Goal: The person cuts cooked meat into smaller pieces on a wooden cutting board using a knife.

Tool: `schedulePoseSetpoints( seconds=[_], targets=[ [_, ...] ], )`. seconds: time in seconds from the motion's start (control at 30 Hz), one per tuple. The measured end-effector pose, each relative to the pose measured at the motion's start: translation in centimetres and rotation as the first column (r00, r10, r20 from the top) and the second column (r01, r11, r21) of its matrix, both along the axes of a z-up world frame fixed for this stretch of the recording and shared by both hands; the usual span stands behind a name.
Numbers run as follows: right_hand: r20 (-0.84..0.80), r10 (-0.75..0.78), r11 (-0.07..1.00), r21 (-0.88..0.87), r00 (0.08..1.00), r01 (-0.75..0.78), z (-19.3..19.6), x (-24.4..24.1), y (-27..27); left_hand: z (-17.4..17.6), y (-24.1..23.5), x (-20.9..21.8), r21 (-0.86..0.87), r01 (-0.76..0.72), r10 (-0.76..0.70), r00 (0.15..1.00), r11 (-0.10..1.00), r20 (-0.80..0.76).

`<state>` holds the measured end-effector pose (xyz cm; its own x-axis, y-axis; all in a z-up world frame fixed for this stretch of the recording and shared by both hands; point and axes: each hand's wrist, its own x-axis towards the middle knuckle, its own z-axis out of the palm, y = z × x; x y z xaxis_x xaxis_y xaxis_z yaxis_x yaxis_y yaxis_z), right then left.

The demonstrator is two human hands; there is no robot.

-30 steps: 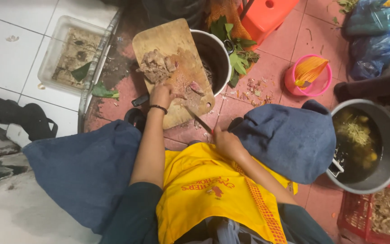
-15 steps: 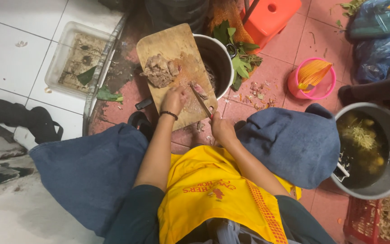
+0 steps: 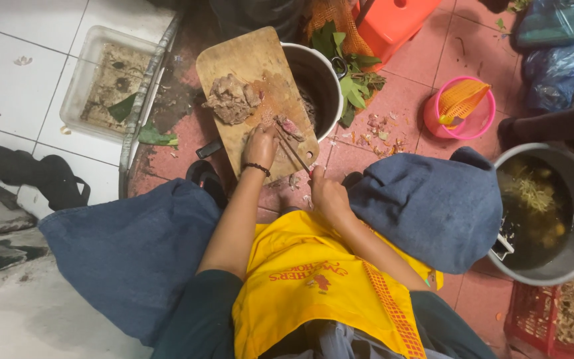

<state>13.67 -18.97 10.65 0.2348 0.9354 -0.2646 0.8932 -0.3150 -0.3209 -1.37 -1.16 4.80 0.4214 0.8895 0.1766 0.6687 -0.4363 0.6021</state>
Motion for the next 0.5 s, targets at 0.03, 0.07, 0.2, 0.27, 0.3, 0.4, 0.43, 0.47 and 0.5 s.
schedulePoseSetpoints(
  seconds=[0.03, 0.07, 0.2, 0.27, 0.3, 0.4, 0.43, 0.47, 0.5],
  targets=[
    [0.000, 0.000, 1.000, -0.002, 1.000, 0.000, 0.1, 0.0, -0.1, 0.1, -0.1, 0.2, -0.002, 0.000, 0.000, 1.000, 1.000, 0.000],
    [0.003, -0.001, 1.000, -0.012, 1.000, 0.001, 0.2, -0.1, -0.2, 0.1, -0.1, 0.4, -0.006, -0.018, 0.018, 1.000, 1.000, -0.016],
    [-0.037, 0.005, 0.999, -0.047, 0.999, -0.007, 1.4, -0.3, -0.2, 0.1, -0.2, 0.8, -0.033, -0.056, 0.053, 0.995, 0.998, -0.085],
    [-0.076, 0.017, 0.998, -0.053, 0.997, -0.021, 0.8, 0.2, -0.2, -0.4, -0.3, 0.9, -0.029, -0.066, 0.063, 0.994, 0.997, -0.089],
    [-0.110, 0.029, 0.998, -0.048, 0.993, -0.035, 0.5, 0.5, 0.1, -0.6, -0.1, 1.1, -0.014, -0.074, 0.072, 0.993, 0.997, -0.088],
    [-0.157, 0.058, 0.998, 0.024, 0.986, -0.055, -3.6, 0.8, 1.5, -3.5, 0.2, 1.6, 0.010, -0.113, 0.113, 0.983, 0.994, -0.146],
    [-0.157, 0.051, 0.999, 0.017, 0.986, -0.049, -4.9, 0.6, 2.2, -4.4, 0.4, 1.5, 0.003, -0.107, 0.106, 0.983, 0.994, -0.147],
    [-0.155, 0.041, 0.998, 0.051, 0.987, -0.034, -6.0, 0.3, 2.9, -5.3, 0.5, 1.5, 0.048, -0.085, 0.091, 0.984, 0.995, -0.155],
    [-0.151, 0.035, 0.995, 0.098, 0.988, -0.021, -7.1, 0.3, 4.3, -5.9, 1.4, 1.7, 0.105, -0.064, 0.081, 0.984, 0.992, -0.161]
  ],
)
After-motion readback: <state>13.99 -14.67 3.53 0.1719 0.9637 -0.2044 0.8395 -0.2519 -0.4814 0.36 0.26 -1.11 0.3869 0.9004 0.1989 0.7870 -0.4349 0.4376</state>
